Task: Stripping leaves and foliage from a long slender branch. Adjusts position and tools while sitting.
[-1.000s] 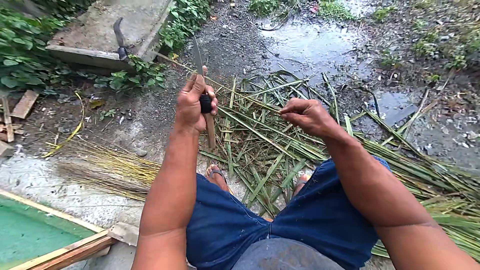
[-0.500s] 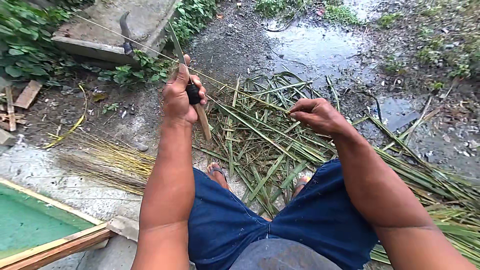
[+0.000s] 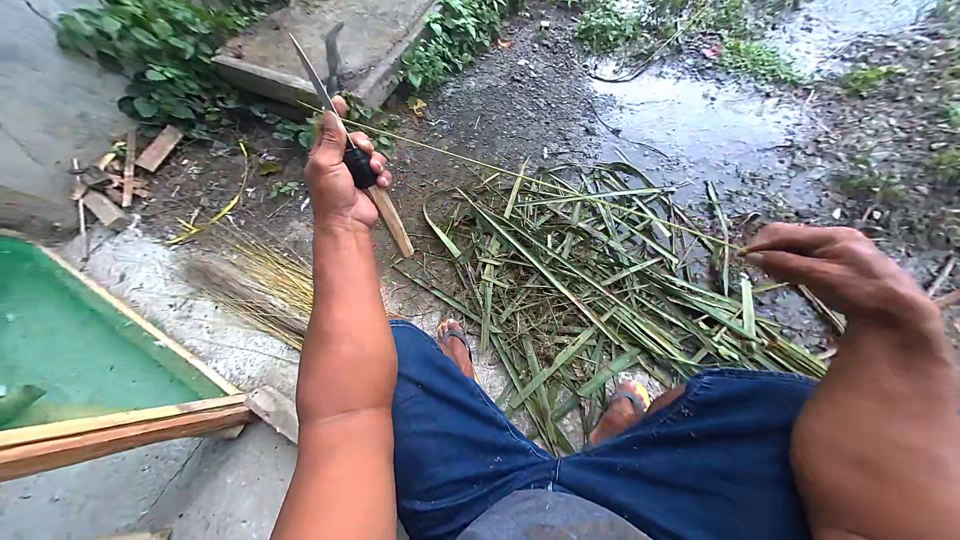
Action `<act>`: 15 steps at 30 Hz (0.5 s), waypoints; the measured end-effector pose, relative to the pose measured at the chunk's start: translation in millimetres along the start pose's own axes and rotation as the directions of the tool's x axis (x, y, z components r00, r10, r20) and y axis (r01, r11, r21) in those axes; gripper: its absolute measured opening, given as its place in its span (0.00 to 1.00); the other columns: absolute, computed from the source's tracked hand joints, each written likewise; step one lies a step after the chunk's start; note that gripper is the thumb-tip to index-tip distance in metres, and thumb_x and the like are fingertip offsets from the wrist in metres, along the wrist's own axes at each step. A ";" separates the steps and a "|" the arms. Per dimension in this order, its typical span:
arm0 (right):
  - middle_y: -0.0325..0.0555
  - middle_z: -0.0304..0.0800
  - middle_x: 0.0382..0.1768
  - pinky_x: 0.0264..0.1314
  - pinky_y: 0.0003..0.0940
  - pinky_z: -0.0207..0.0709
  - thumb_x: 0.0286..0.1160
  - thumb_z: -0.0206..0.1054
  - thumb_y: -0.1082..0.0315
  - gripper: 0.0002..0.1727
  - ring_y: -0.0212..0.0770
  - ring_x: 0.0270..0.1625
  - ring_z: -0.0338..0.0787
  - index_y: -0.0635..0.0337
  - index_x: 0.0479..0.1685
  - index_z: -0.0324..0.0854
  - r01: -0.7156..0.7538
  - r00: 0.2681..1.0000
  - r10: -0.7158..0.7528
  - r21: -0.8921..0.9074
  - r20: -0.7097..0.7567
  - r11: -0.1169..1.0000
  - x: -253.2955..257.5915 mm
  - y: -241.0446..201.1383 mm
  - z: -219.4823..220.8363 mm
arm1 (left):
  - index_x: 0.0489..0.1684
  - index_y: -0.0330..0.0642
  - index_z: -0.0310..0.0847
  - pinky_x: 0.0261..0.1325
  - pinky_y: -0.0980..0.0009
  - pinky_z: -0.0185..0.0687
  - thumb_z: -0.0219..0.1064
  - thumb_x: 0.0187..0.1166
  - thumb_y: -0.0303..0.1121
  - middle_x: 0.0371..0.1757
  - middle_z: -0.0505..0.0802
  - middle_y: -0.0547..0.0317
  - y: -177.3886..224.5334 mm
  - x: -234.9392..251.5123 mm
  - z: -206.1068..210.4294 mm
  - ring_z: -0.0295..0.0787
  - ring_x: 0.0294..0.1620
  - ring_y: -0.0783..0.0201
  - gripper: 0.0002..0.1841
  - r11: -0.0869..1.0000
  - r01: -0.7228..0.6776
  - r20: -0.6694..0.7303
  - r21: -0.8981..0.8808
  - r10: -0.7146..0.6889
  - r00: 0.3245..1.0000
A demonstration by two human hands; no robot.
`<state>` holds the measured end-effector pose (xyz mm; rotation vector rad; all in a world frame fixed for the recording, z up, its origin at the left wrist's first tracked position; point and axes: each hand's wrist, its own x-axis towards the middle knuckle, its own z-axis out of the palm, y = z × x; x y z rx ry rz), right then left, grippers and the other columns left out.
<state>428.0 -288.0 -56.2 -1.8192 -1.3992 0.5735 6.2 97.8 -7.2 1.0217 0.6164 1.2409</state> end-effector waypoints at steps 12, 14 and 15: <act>0.36 0.83 0.27 0.29 0.28 0.76 0.82 0.63 0.68 0.10 0.26 0.22 0.75 0.64 0.51 0.87 -0.260 0.919 0.306 0.203 -0.250 0.944 3.6 -5.8 12.4 | 0.70 0.52 0.72 0.25 0.73 0.86 0.44 0.96 0.45 0.27 0.84 0.71 -30.1 -29.3 35.2 0.83 0.21 0.71 0.17 0.964 0.058 0.118 0.258 -0.091 0.989; 0.36 0.83 0.25 0.27 0.28 0.77 0.82 0.63 0.67 0.12 0.26 0.21 0.76 0.64 0.50 0.88 -0.187 0.949 0.234 0.216 -0.214 0.958 19.0 -20.0 33.9 | 0.61 0.46 0.71 0.28 0.70 0.89 0.48 0.95 0.39 0.28 0.86 0.67 -47.3 -54.0 67.9 0.86 0.24 0.69 0.11 0.934 0.104 0.255 0.342 -0.198 0.947; 0.37 0.84 0.25 0.28 0.29 0.77 0.82 0.63 0.67 0.12 0.27 0.21 0.77 0.65 0.50 0.88 -0.160 0.960 0.206 0.230 -0.190 0.960 25.5 -27.8 45.0 | 0.58 0.44 0.70 0.29 0.70 0.90 0.49 0.94 0.37 0.30 0.87 0.65 -56.0 -66.3 82.4 0.87 0.25 0.68 0.09 0.916 0.135 0.301 0.378 -0.260 0.918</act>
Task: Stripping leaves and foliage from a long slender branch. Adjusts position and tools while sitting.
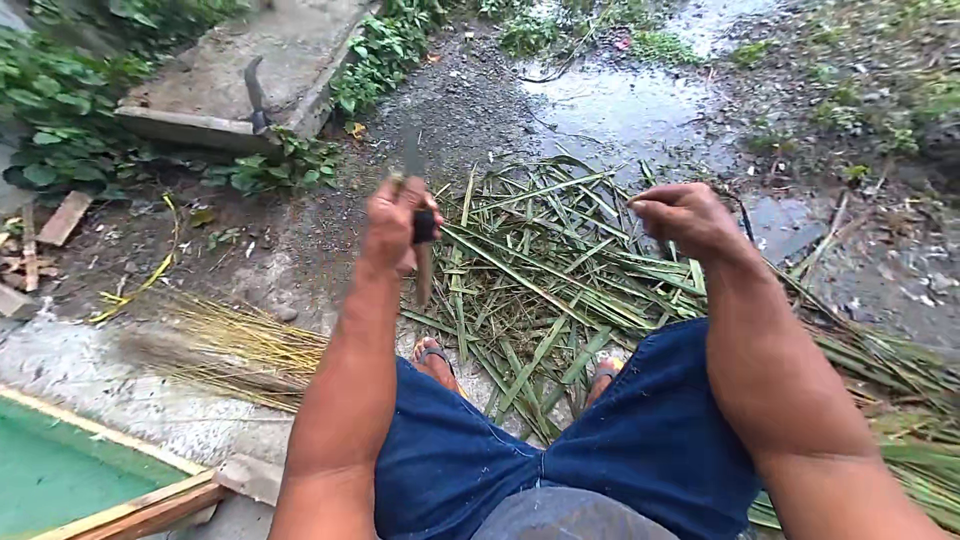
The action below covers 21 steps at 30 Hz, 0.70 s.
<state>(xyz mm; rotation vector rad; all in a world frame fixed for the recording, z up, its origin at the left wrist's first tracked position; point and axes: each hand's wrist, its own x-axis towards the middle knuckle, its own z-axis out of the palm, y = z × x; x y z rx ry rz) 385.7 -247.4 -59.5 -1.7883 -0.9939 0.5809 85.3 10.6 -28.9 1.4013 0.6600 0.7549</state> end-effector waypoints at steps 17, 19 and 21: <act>0.36 0.88 0.32 0.33 0.24 0.76 0.84 0.64 0.69 0.08 0.24 0.27 0.79 0.59 0.45 0.89 0.235 0.932 -0.219 -0.020 0.288 0.972 8.6 -20.7 72.3 | 0.76 0.45 0.72 0.16 0.76 0.80 0.46 0.95 0.39 0.20 0.82 0.65 -9.5 -1.7 32.7 0.79 0.14 0.71 0.19 0.975 0.165 0.191 -0.150 -0.135 0.972; 0.36 0.88 0.34 0.35 0.25 0.77 0.83 0.64 0.69 0.08 0.24 0.28 0.80 0.59 0.45 0.90 0.245 0.930 -0.225 -0.033 0.289 0.969 9.4 -21.9 72.4 | 0.77 0.43 0.71 0.17 0.77 0.80 0.47 0.94 0.37 0.21 0.82 0.64 -12.6 -5.9 37.8 0.79 0.15 0.71 0.19 0.975 0.194 0.268 -0.108 -0.159 0.950; 0.36 0.88 0.36 0.35 0.24 0.77 0.83 0.64 0.69 0.08 0.23 0.29 0.80 0.59 0.45 0.90 0.284 0.919 -0.263 -0.031 0.294 0.958 10.3 -19.9 69.8 | 0.76 0.43 0.73 0.18 0.77 0.80 0.47 0.94 0.38 0.21 0.83 0.65 -11.9 -1.1 32.9 0.79 0.15 0.72 0.19 0.978 0.178 0.272 -0.113 -0.142 0.952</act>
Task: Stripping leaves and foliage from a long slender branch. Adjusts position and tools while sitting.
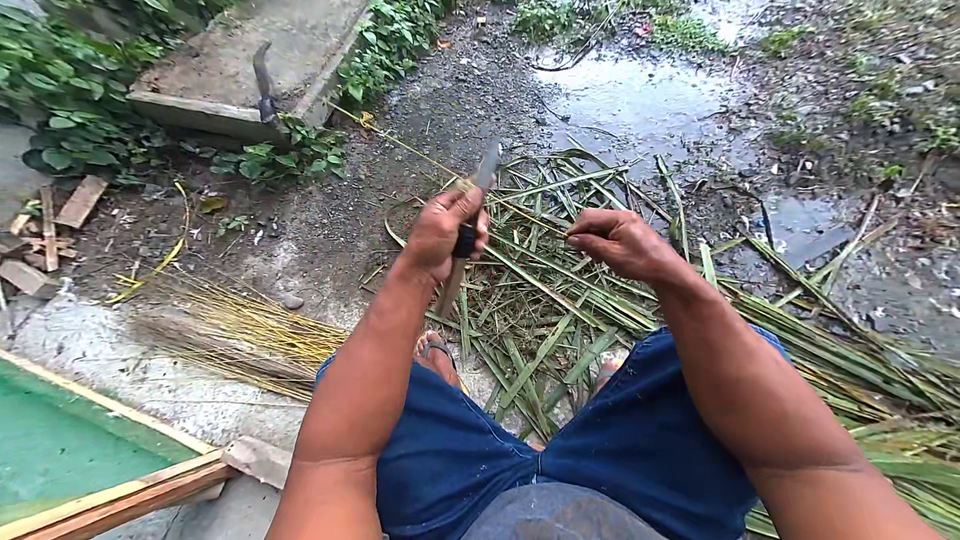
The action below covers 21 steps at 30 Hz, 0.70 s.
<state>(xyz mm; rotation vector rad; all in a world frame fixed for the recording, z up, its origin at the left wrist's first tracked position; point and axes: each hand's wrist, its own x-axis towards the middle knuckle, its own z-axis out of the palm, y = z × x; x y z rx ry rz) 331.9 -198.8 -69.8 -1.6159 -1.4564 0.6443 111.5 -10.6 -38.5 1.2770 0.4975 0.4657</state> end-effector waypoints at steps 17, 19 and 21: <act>0.40 0.88 0.28 0.30 0.32 0.80 0.84 0.63 0.67 0.11 0.30 0.23 0.81 0.60 0.53 0.88 -0.123 0.986 0.127 -0.046 0.110 0.991 -8.4 6.8 -23.8 | 0.72 0.52 0.74 0.16 0.76 0.80 0.42 0.96 0.43 0.19 0.81 0.68 26.1 -7.5 -38.6 0.79 0.14 0.72 0.19 0.972 -0.221 -0.251 -0.083 0.194 0.948; 0.42 0.90 0.33 0.32 0.33 0.83 0.86 0.62 0.65 0.15 0.31 0.25 0.83 0.60 0.62 0.86 -0.160 0.981 0.160 -0.010 0.114 0.987 -2.8 -3.3 -15.5 | 0.72 0.49 0.74 0.17 0.76 0.80 0.44 0.96 0.41 0.19 0.81 0.67 12.2 -7.5 -16.7 0.79 0.14 0.72 0.18 0.989 -0.130 -0.192 -0.066 0.115 0.975; 0.41 0.90 0.32 0.32 0.32 0.82 0.87 0.61 0.62 0.16 0.30 0.24 0.83 0.59 0.62 0.87 -0.134 0.989 0.133 0.005 0.070 0.991 2.7 -10.8 -4.7 | 0.73 0.44 0.74 0.16 0.76 0.81 0.47 0.95 0.39 0.20 0.83 0.64 -5.2 -7.4 7.0 0.80 0.14 0.71 0.18 0.998 -0.041 -0.124 -0.058 0.033 0.992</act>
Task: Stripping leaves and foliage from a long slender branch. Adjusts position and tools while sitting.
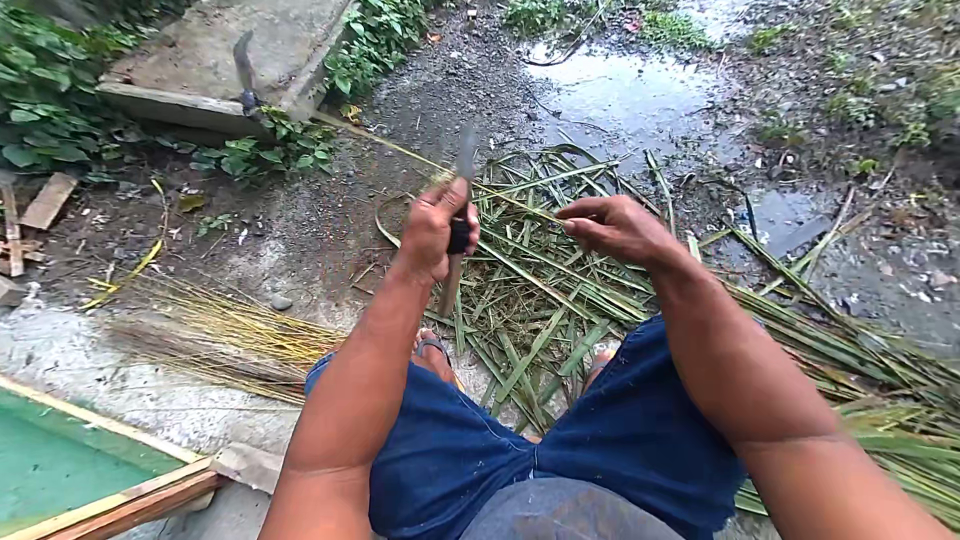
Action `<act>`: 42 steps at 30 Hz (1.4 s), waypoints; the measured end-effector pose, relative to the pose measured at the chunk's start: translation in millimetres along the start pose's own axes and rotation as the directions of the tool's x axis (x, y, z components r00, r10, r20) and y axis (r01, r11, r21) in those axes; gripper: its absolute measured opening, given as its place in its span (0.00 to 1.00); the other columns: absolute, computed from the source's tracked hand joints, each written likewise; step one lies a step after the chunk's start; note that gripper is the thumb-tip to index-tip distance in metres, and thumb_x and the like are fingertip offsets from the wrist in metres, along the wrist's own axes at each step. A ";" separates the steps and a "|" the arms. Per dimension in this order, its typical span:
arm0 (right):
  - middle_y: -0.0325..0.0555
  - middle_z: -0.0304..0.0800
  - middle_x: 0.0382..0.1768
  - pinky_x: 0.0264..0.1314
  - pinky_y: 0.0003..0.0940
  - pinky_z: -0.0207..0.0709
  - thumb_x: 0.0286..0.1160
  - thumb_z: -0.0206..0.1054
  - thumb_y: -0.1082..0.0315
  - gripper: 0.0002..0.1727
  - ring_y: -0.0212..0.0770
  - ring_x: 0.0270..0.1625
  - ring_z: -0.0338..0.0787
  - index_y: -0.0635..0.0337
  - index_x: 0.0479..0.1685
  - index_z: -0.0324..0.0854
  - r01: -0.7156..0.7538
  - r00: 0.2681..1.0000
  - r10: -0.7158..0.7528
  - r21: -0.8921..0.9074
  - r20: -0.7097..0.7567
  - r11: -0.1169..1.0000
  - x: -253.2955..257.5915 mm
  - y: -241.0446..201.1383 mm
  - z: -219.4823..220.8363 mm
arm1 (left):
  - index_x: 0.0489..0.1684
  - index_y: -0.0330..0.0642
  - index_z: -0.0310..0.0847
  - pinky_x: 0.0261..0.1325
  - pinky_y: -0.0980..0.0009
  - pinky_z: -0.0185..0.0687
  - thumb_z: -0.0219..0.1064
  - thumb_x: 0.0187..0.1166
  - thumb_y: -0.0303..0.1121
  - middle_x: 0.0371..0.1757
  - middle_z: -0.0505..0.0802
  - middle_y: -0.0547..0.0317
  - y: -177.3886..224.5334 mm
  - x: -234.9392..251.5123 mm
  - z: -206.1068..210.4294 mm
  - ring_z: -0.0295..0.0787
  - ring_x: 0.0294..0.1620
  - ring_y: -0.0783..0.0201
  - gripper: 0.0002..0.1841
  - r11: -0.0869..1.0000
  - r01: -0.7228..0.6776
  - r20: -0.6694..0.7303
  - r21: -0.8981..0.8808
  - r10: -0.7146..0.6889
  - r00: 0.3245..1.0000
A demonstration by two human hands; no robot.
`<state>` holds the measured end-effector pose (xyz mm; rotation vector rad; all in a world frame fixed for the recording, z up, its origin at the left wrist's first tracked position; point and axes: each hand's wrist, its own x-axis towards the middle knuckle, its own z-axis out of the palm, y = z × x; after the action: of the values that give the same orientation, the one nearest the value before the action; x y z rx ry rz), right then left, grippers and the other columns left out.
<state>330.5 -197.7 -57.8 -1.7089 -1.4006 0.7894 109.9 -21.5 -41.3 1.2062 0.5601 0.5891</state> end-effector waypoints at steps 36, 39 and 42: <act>0.47 0.89 0.33 0.36 0.37 0.83 0.82 0.65 0.67 0.11 0.32 0.27 0.83 0.65 0.49 0.87 -0.089 0.921 0.021 -0.159 -0.389 0.983 -45.2 36.0 -66.1 | 0.70 0.57 0.73 0.20 0.76 0.81 0.40 0.97 0.48 0.21 0.81 0.72 46.1 13.3 -85.6 0.79 0.17 0.73 0.19 0.961 -0.273 -0.353 -0.050 0.238 0.905; 0.42 0.87 0.29 0.33 0.32 0.82 0.81 0.66 0.67 0.10 0.29 0.24 0.81 0.64 0.47 0.89 -0.095 0.931 0.069 -0.056 -0.359 0.994 -29.2 26.3 -45.2 | 0.67 0.45 0.73 0.26 0.73 0.88 0.44 0.95 0.39 0.23 0.85 0.69 18.0 6.4 -36.3 0.86 0.21 0.71 0.15 0.987 -0.125 -0.095 0.099 0.135 0.986; 0.42 0.88 0.29 0.31 0.31 0.81 0.81 0.65 0.67 0.10 0.29 0.23 0.81 0.64 0.48 0.89 -0.071 0.957 0.073 0.019 -0.280 0.997 -13.1 14.9 -20.5 | 0.61 0.35 0.76 0.27 0.71 0.88 0.53 0.91 0.32 0.32 0.91 0.59 -7.1 -1.4 6.0 0.89 0.25 0.67 0.12 0.978 -0.031 0.099 0.207 0.011 0.995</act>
<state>352.6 -215.6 -60.4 -1.7940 -1.1456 0.5639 113.9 -28.4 -46.5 1.4331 0.5368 0.4949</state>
